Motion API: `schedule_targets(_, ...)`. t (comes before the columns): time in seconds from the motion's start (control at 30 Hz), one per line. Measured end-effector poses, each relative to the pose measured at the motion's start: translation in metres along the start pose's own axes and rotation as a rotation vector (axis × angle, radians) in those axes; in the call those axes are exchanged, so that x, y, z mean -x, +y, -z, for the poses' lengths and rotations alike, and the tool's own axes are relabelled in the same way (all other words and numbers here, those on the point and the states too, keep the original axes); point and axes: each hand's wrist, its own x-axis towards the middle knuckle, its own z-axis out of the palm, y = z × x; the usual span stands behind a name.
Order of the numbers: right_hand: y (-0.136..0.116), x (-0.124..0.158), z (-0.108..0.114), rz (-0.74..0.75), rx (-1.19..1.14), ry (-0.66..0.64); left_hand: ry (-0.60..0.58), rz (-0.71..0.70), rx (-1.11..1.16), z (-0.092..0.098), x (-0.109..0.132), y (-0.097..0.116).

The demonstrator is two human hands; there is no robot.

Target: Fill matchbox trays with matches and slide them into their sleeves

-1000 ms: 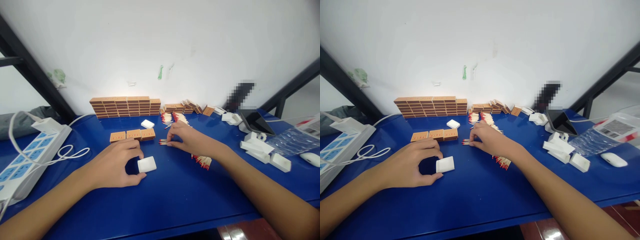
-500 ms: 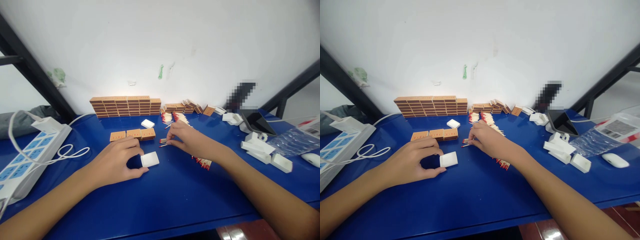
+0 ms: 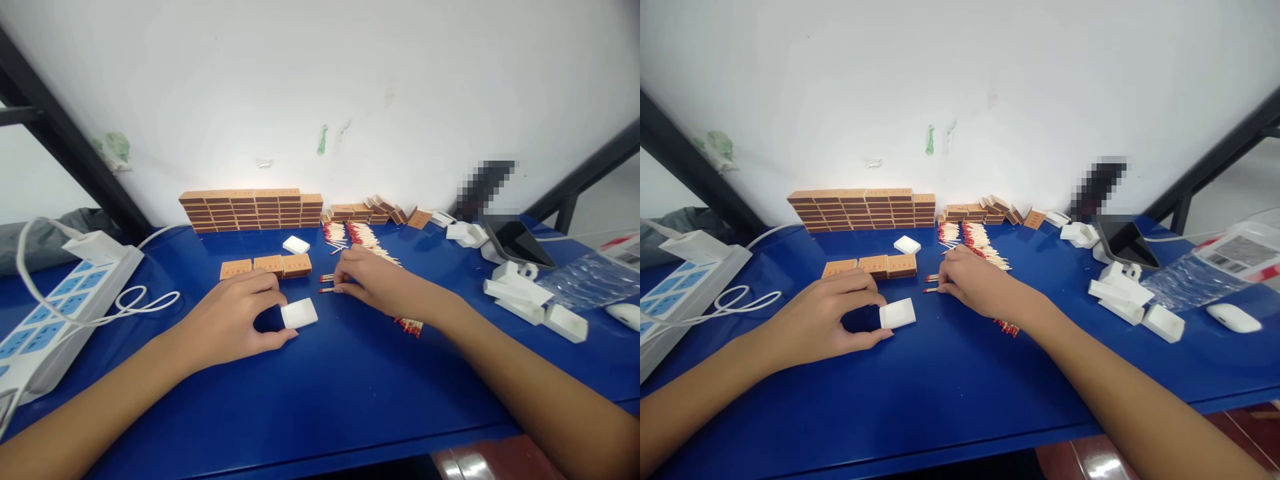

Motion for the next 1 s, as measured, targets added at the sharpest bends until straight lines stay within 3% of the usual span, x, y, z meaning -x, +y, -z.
schedule_targets(0.3,-0.031,0.003,-0.001,0.082,-0.040,0.124,0.055,0.014,-0.013,-0.001,0.000,0.000)
schedule_targets(0.63,-0.058,0.002,-0.020,0.175,0.076,0.092,0.085,-0.047,-0.030,-0.004,-0.001,0.004)
schedule_targets(0.77,-0.047,0.003,-0.013,0.158,0.013,0.103,0.082,-0.035,-0.034,-0.003,-0.001,0.004)
schedule_targets(0.9,-0.013,0.002,0.000,0.050,-0.004,0.211,0.095,-0.042,-0.048,-0.003,0.000,0.005)
schedule_targets(1.0,0.008,0.000,0.004,0.022,0.029,0.182,0.100,-0.051,-0.048,-0.003,0.000,0.005)
